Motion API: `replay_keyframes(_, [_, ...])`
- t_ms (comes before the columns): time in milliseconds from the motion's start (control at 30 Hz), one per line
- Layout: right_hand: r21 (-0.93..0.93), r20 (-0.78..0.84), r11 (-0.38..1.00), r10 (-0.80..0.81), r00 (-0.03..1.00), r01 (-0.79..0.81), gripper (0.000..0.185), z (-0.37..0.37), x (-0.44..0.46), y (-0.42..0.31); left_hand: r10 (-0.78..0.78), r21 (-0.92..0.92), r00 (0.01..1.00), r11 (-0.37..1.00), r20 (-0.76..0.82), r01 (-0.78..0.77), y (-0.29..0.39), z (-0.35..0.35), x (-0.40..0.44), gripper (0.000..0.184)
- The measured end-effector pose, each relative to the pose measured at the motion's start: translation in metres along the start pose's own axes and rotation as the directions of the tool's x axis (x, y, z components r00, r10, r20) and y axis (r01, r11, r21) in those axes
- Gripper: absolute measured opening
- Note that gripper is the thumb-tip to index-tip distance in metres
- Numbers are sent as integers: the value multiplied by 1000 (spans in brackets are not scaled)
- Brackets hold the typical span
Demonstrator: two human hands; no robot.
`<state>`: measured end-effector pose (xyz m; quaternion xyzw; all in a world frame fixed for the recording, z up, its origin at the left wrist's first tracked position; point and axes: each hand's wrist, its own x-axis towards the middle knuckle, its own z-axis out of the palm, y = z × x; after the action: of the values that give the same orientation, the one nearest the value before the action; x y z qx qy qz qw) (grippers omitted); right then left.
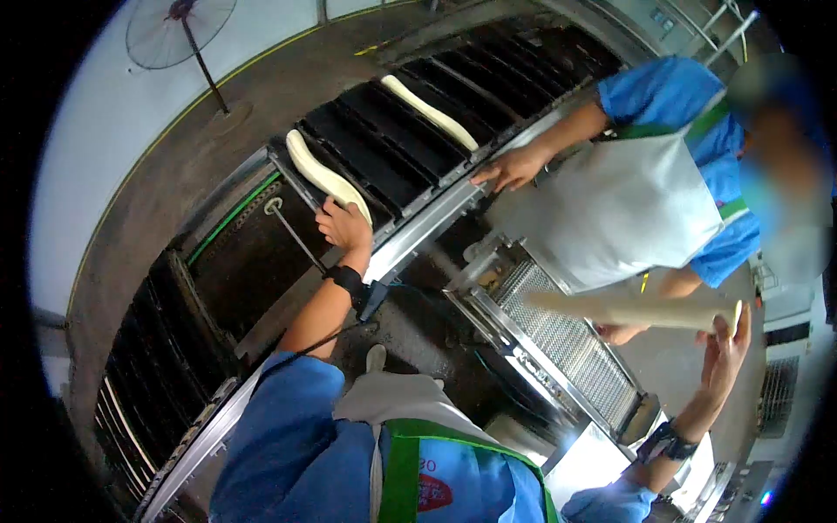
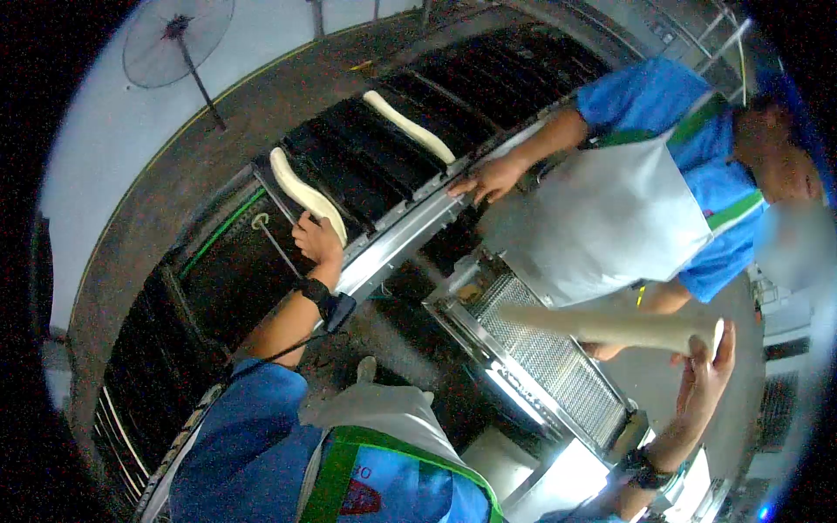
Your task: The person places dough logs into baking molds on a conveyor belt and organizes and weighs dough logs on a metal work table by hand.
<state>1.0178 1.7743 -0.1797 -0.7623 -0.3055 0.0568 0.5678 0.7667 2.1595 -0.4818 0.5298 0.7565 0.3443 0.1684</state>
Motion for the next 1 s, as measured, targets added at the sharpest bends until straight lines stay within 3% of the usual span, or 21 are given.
replay_keyframes(100, [246, 87, 968, -79, 993, 56, 41, 81, 28, -31, 17, -71, 999, 997, 27, -15, 0, -6, -2, 40])
replay_keyframes(133, [233, 109, 969, -113, 988, 85, 37, 112, 39, -33, 24, -85, 1000, 996, 17, -22, -1, -4, -1, 40])
replay_keyframes(167, [364, 130, 926, -151, 980, 94, 36, 152, 43, -32, -53, -71, 994, 996, 96, 60, -6, 2, 4, 41])
replay_keyframes(200, [356, 196, 931, -157, 968, 79, 34, 187, 54, -22, -60, -71, 994, 995, 95, 67, -8, 3, 6, 41])
replay_keyframes(233, [523, 249, 848, -250, 936, 88, 27, 229, 62, -4, -31, -87, 997, 996, 70, 37, -10, 5, 6, 41])
replay_keyframes(267, [571, 315, 821, -234, 920, 13, 24, 276, 67, 12, -3, -102, 999, 995, 42, 7, -11, 6, 5, 41])
replay_keyframes(300, [378, 534, 923, -160, 830, -66, 24, 309, 77, 41, -22, -100, 998, 995, 62, 28, -10, 5, 6, 41])
replay_keyframes(333, [84, 531, 982, -190, 826, 171, 32, 344, 74, 58, -23, -97, 997, 995, 69, 30, -11, 5, 5, 41])
replay_keyframes(367, [117, 734, 987, -11, 679, -111, 45, 373, 64, 81, -11, -102, 998, 995, 67, 18, -12, 5, 5, 41])
replay_keyframes(400, [-49, 754, 996, 83, 652, -71, 56, 390, 55, 108, 9, -109, 998, 994, 62, -3, -11, 3, 6, 41])
replay_keyframes(433, [39, 763, 960, -209, 612, 278, 59, 407, 56, 145, 20, -110, 998, 994, 65, -13, -9, 3, 11, 41])
replay_keyframes(467, [92, 744, 919, -319, 587, 383, 53, 408, 48, 140, 46, -125, 998, 991, 53, -39, -9, 4, 13, 41])
replay_keyframes(500, [16, 764, 901, -291, 576, 434, 50, 407, 45, 141, 63, -135, 997, 989, 49, -56, -11, 4, 11, 41])
replay_keyframes(600, [-48, 762, 894, -255, 595, 445, 38, 392, 35, 141, 82, -135, 995, 988, 60, -73, -11, 0, 8, 40])
replay_keyframes(667, [-165, 829, 952, -7, 559, 257, 32, 378, 32, 141, 63, -139, 995, 989, 77, -52, -10, -2, 8, 39])
replay_keyframes(733, [-184, 812, 930, -38, 583, 318, 27, 375, 29, 147, 79, -127, 996, 989, 42, -73, -9, 2, 9, 39])
replay_keyframes(800, [-207, 764, 798, -230, 603, 566, 26, 381, 25, 153, 75, -112, 996, 991, 40, -70, -9, 3, 9, 39])
replay_keyframes(833, [-237, 703, 770, -285, 651, 593, 23, 387, 19, 139, 67, -156, 994, 986, 90, -52, -11, 5, 11, 40])
replay_keyframes(933, [-249, 680, 705, -361, 638, 664, 22, 420, 31, 116, 48, -124, 996, 992, 74, -39, -9, 6, 11, 40])
replay_keyframes(1000, [-190, 732, 639, -414, 542, 745, 25, 449, 49, 112, 7, -143, 992, 990, 124, 11, -6, 2, 13, 39])
